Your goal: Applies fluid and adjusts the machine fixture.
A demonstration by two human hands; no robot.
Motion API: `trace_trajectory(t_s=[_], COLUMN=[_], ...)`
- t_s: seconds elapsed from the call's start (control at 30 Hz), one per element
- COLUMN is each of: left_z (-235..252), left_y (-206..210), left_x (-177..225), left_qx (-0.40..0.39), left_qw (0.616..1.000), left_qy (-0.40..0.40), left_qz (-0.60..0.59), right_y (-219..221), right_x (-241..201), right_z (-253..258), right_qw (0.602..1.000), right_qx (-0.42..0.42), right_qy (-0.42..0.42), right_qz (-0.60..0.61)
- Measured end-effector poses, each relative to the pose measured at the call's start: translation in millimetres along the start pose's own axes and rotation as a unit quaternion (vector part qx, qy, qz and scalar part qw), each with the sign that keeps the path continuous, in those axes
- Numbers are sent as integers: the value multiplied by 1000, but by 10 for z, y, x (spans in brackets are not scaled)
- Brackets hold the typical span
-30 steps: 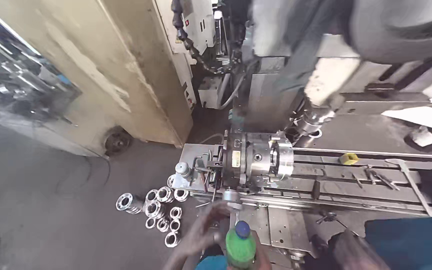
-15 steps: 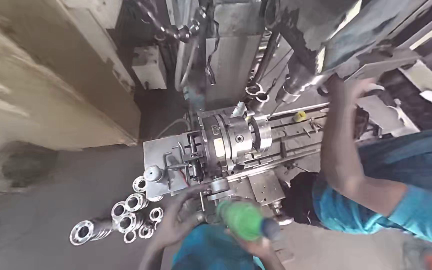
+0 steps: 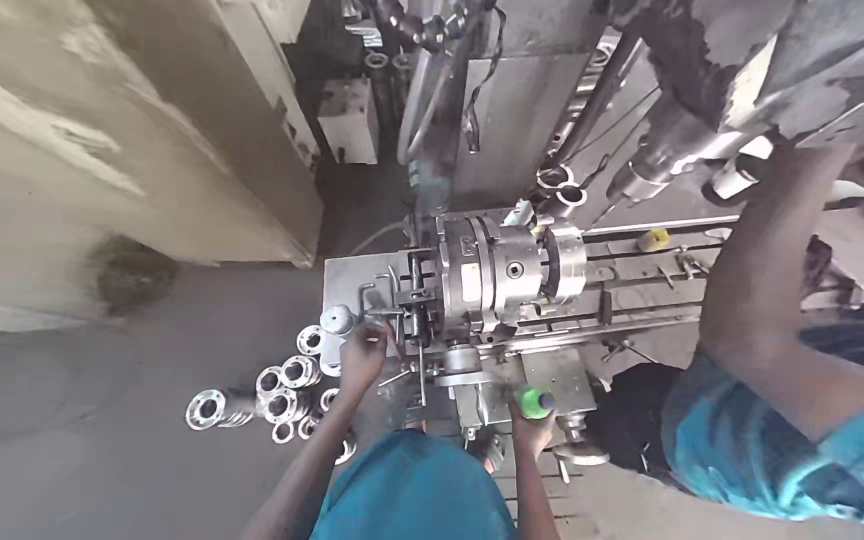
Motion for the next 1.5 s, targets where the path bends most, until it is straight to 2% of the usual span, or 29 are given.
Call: trace_trajectory(t_s=[0.13,0.23,0.43,0.67,0.8,0.9,0.97,1.03,1.07,1.13,1.23,1.3,1.4,1.5], left_z=[259,619,1306,1534,1604,1602,1394,922,640,31,-807,-1196,-1528,-1563], left_y=[134,120,330,444,257,-39,-319,-532,-571,-525,-140,190,547,560], left_x=[92,246,308,303,336,334,439,631,713,858,992,1038,1151,1202], left_qx=[2,42,-48,-85,-24,93,178,210,206,141,14,-33,-8,-37], left_qw=[988,985,961,943,955,981,979,964,952,937,950,954,939,943], left_qy=[14,15,-112,-103,-139,-136,-94,-7,61,170,194,238,325,328], left_qz=[151,165,250,305,260,99,-38,-163,-219,-272,-245,-182,-114,-52], right_y=[-26,-68,-125,-149,-420,-805,-1106,-1396,-1502,-1603,-1457,-1312,-1212,-1150], right_x=[12,24,24,141,192,315,213,-145,-388,-923,-1717,-2112,-2384,-2390], right_z=[-5,73,131,134,53,-79,-180,-265,-297,-349,-390,-432,-542,-461], right_qw=[998,995,993,990,983,976,969,957,948,924,853,832,845,879], right_qx=[-63,-95,-110,-103,-101,-43,36,90,81,-37,-272,-334,-313,-267], right_qy=[-30,-34,-7,-12,-17,-35,-85,-126,-157,-220,-300,-315,-298,-228], right_qz=[-7,-1,33,91,155,210,228,245,265,312,330,309,314,322])
Point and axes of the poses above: each hand's wrist, its own z-axis towards the middle knuckle, its own y-axis out of the palm, x = y × z, the point moved 1 cm from there along z, towards the middle knuckle, and after that the axes turned 5 degrees about x, right-handed, at the moved point
